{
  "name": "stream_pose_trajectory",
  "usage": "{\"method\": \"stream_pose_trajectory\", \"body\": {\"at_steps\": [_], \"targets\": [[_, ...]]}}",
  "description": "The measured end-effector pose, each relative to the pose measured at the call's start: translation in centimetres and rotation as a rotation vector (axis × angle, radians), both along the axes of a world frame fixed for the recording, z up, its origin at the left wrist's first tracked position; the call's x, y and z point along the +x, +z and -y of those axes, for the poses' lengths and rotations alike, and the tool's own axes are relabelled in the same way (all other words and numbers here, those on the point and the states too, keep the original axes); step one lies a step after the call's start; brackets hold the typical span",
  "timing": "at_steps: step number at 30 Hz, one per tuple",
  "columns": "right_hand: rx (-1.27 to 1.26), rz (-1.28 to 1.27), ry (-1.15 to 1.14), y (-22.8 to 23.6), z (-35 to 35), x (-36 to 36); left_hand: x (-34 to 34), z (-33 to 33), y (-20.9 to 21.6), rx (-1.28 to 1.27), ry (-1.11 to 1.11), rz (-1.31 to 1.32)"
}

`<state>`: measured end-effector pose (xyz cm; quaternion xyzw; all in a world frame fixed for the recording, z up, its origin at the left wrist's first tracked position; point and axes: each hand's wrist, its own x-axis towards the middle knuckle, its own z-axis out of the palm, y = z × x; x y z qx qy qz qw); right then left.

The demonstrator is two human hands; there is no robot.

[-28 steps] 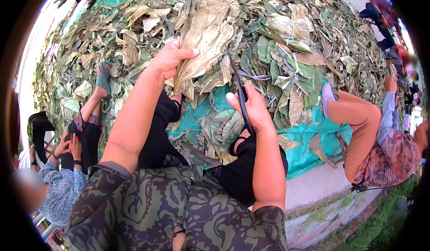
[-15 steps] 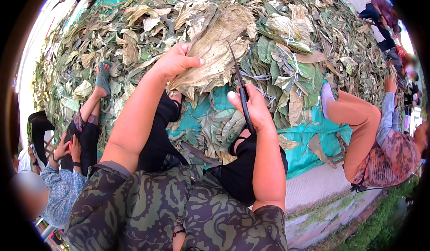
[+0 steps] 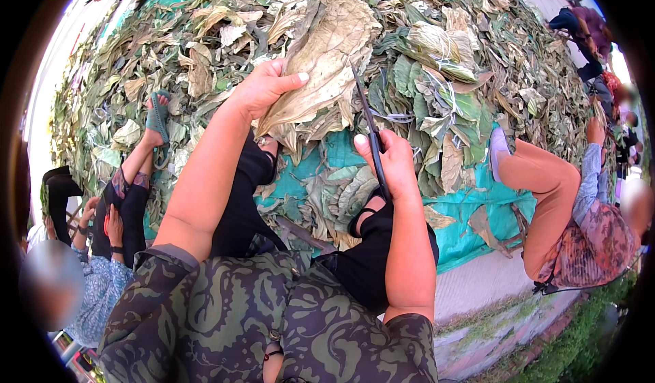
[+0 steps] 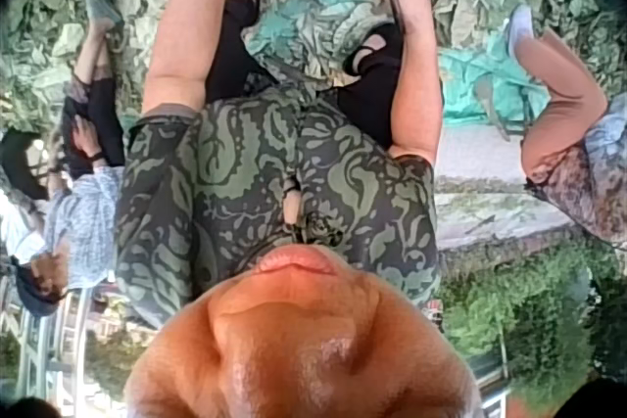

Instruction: The person sits on the ground and uses shears to trim the edges of large dried leaves. They pick up leaves from a large pile on a tarp, cut them, and place the trimmed pieces back onto the pile.

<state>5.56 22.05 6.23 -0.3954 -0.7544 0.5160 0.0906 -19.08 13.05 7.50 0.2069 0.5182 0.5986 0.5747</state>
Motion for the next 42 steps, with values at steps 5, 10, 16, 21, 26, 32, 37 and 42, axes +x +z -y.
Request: {"method": "stream_pose_trajectory", "body": {"at_steps": [5, 10, 16, 21, 26, 32, 37, 42], "targets": [[-0.014, 0.013, 0.043, -0.8, -0.7, 0.5, 0.2, 0.0, -0.1, -0.048, -0.083, -0.031], [-0.044, 0.046, 0.081, -0.3, -0.6, 0.4, 0.5, 0.3, 0.1, -0.049, -0.152, -0.068], [-0.010, -0.090, 0.010, -0.2, 0.0, 0.2, 0.5, 0.5, 0.4, -0.072, -0.230, -0.073], [0.023, -0.028, -0.011, -0.4, -0.4, 0.4, 0.5, 0.6, 0.7, -0.041, -0.208, -0.048], [0.056, 0.019, 0.008, 0.7, -0.3, 0.3, 0.6, 0.2, 0.3, 0.049, -0.028, -0.153], [0.151, 0.004, 0.068, 0.6, -0.1, 0.2, 0.0, 0.2, -0.2, -0.024, -0.185, -0.204], [0.107, 0.047, 0.102, 1.0, 0.0, -0.2, -0.1, 0.5, -0.1, -0.021, -0.202, -0.290], [0.149, 0.117, 0.079, 1.3, -0.1, -0.5, -0.4, 0.7, -0.2, -0.006, -0.053, -0.243]]}}
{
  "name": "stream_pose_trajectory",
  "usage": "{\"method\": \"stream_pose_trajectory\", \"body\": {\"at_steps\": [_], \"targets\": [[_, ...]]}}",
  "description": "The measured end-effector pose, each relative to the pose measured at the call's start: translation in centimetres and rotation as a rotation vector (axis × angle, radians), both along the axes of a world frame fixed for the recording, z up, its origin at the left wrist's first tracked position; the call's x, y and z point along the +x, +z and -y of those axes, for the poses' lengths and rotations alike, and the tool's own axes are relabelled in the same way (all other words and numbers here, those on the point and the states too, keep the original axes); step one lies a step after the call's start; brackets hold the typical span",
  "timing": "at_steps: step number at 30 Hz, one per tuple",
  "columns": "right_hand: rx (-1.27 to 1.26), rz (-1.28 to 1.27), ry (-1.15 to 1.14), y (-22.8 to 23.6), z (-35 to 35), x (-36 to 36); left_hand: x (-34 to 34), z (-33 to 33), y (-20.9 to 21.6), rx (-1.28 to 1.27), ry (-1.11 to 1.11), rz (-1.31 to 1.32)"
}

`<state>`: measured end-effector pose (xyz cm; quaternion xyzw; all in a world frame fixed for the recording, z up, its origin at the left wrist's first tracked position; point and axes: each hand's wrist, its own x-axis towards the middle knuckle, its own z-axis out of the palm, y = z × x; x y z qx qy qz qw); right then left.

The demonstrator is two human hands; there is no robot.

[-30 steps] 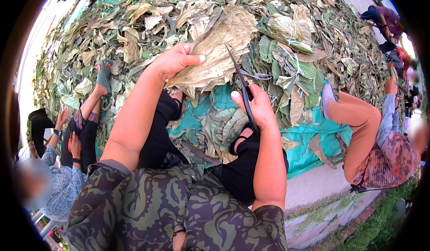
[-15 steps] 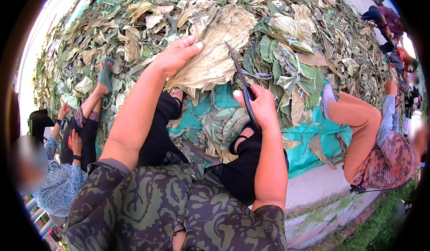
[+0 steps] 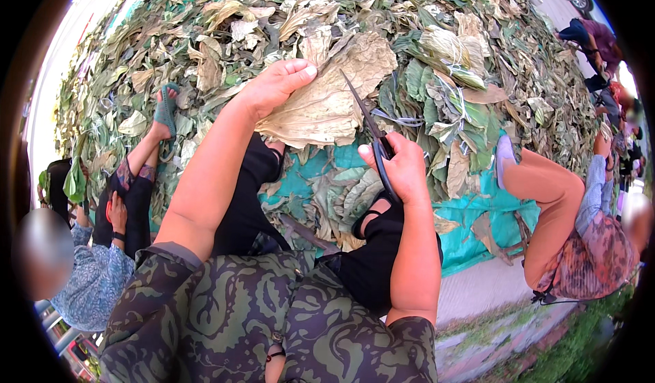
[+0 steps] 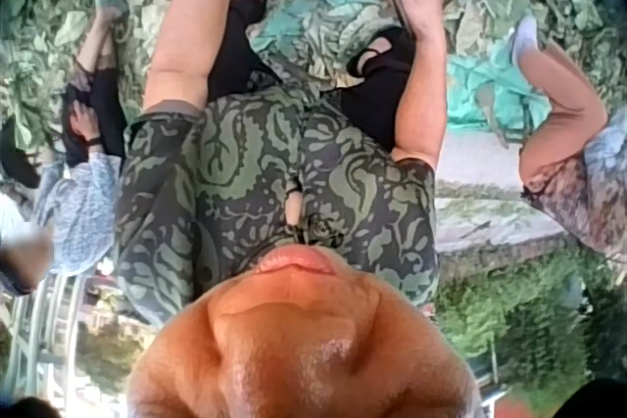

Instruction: The person sits on the ground and uses shears to trim the edges of large dried leaves. They pick up leaves from a large pile on a tarp, cut them, and place the trimmed pieces back onto the pile.

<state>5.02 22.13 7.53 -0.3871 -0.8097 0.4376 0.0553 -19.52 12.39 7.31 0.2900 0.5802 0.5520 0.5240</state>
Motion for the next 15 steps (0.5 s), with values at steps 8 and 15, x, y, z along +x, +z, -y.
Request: {"method": "stream_pose_trajectory", "body": {"at_steps": [8, 15], "targets": [[0.111, 0.008, 0.092, 0.8, 1.1, -1.2, -0.9, 0.7, -0.5, -0.063, -0.183, -0.286], [0.132, 0.127, 0.084, -0.2, 0.6, -1.4, -1.1, 1.1, 0.0, -0.050, -0.136, -0.193]]}}
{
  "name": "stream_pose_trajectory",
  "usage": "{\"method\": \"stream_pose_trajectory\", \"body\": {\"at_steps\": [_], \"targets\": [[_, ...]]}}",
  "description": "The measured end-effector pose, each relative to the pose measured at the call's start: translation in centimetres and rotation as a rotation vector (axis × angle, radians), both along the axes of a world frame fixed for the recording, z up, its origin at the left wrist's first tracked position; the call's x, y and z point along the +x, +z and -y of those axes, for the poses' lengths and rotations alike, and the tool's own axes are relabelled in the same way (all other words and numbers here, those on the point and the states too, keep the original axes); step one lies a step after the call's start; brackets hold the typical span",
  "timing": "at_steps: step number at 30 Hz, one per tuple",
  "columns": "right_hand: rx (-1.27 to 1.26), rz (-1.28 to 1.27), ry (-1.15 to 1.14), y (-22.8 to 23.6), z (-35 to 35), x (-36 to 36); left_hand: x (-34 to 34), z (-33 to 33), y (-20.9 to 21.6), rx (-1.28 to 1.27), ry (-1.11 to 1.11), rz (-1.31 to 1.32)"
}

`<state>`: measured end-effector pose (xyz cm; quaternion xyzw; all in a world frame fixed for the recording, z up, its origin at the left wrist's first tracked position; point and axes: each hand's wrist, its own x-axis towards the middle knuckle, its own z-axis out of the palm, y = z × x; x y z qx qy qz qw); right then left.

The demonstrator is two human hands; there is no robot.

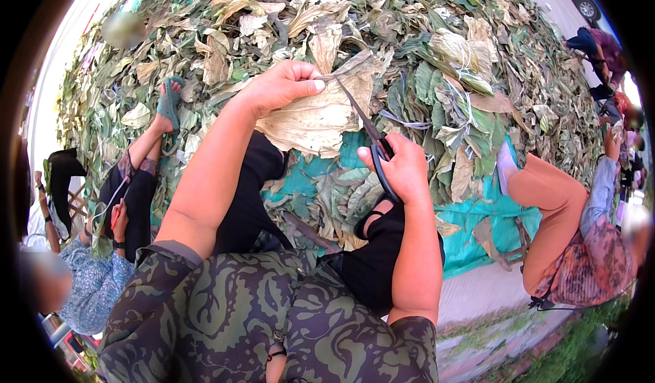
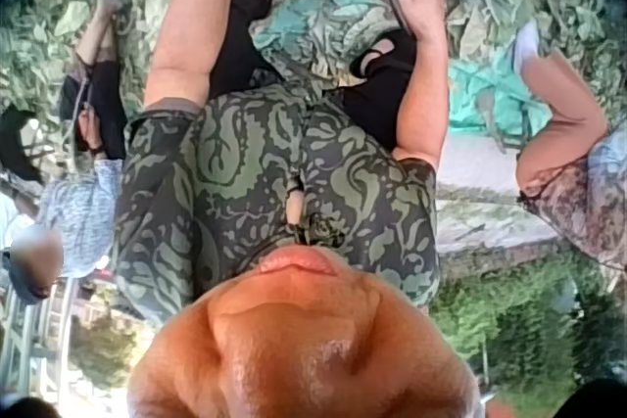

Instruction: The person sits on the ground and uses shears to trim the edges of large dried leaves. They pick up leaves from a large pile on a tarp, cut them, and place the trimmed pieces back onto the pile.

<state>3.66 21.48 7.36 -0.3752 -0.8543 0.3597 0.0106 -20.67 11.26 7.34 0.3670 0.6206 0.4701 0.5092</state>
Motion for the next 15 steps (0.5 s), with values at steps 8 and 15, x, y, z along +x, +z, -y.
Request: {"method": "stream_pose_trajectory", "body": {"at_steps": [8, 15], "targets": [[0.021, -0.024, 0.047, 0.8, 0.8, -1.0, 0.2, 0.2, 0.0, -0.051, -0.119, -0.106], [0.070, -0.117, -0.008, 0.2, 1.0, -1.9, 0.0, 0.4, 0.4, -0.033, -0.076, -0.017]]}}
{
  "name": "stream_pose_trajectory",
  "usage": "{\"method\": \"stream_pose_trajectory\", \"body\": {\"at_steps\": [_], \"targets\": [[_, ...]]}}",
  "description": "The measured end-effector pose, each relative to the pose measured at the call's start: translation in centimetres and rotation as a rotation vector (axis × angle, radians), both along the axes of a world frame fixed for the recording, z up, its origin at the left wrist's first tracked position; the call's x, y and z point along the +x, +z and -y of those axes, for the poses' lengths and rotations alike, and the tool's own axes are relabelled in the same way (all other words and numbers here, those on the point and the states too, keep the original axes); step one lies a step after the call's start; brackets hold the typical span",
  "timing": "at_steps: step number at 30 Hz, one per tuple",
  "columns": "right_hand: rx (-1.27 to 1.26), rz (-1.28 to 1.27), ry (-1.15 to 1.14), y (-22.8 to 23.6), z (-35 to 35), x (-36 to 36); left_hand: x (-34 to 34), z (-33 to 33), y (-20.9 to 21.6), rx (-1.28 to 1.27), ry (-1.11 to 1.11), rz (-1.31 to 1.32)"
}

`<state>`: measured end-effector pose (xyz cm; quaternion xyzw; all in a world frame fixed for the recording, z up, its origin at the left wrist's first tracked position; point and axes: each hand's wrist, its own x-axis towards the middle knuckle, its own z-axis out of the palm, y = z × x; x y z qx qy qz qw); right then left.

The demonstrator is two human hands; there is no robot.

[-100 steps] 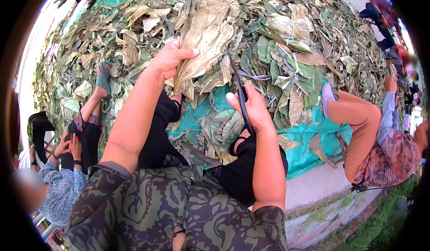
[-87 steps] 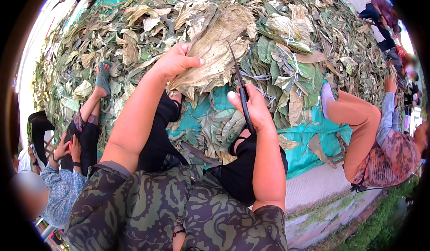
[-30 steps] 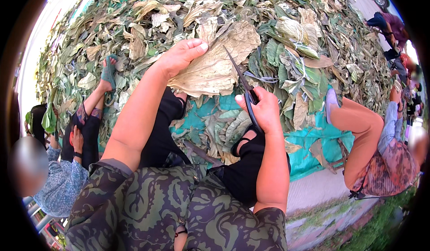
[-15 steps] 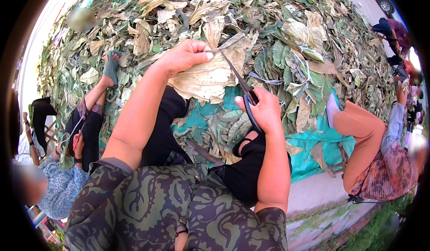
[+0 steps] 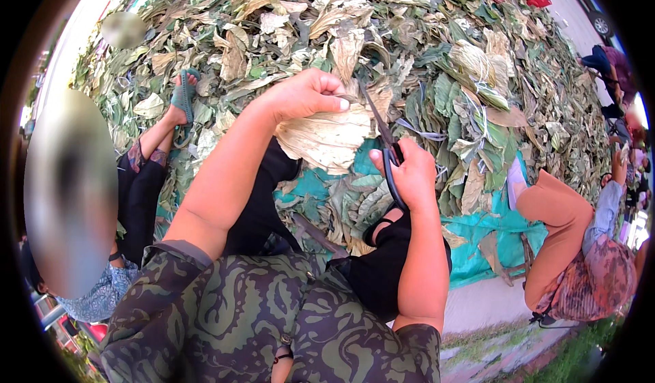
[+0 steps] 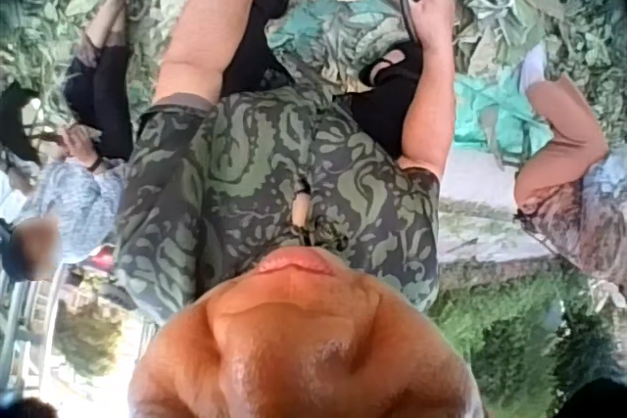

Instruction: The person sits on the ground and uses shears to trim the edges of large dried leaves. They pick up leaves from a large pile on a tarp, cut them, and place the trimmed pieces back onto the pile.

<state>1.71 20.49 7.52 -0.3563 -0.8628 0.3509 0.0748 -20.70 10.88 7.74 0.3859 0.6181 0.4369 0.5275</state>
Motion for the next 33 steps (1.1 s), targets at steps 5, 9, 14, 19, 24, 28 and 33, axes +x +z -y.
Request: {"method": "stream_pose_trajectory", "body": {"at_steps": [5, 9, 14, 19, 24, 28, 33], "targets": [[-0.265, -0.255, -0.193, -2.1, -0.4, -0.3, 1.1, -0.7, -1.0, 0.129, 0.201, -0.062], [-0.827, -0.563, -0.556, -3.6, 0.0, 0.2, 2.5, -0.8, 1.3, 0.135, 0.403, 0.105], [-1.092, -0.582, -0.430, -5.7, -0.6, 0.7, 2.7, -1.2, 0.9, 0.198, 0.606, 0.481], [-1.116, -0.449, -0.512, -4.0, 1.2, -3.8, 1.3, -0.8, 1.5, 0.176, 0.772, 0.607], [-0.978, -0.536, -0.604, -4.2, 3.4, -7.0, 0.2, 0.1, 1.6, 0.141, 0.873, 0.607], [-0.942, -0.530, -0.676, -4.9, 4.4, -8.1, -0.1, -0.2, 0.7, 0.146, 0.908, 0.613], [-1.172, -0.309, -0.523, -8.6, 0.3, -6.2, -0.5, -0.1, 0.2, 0.165, 0.922, 0.631]]}}
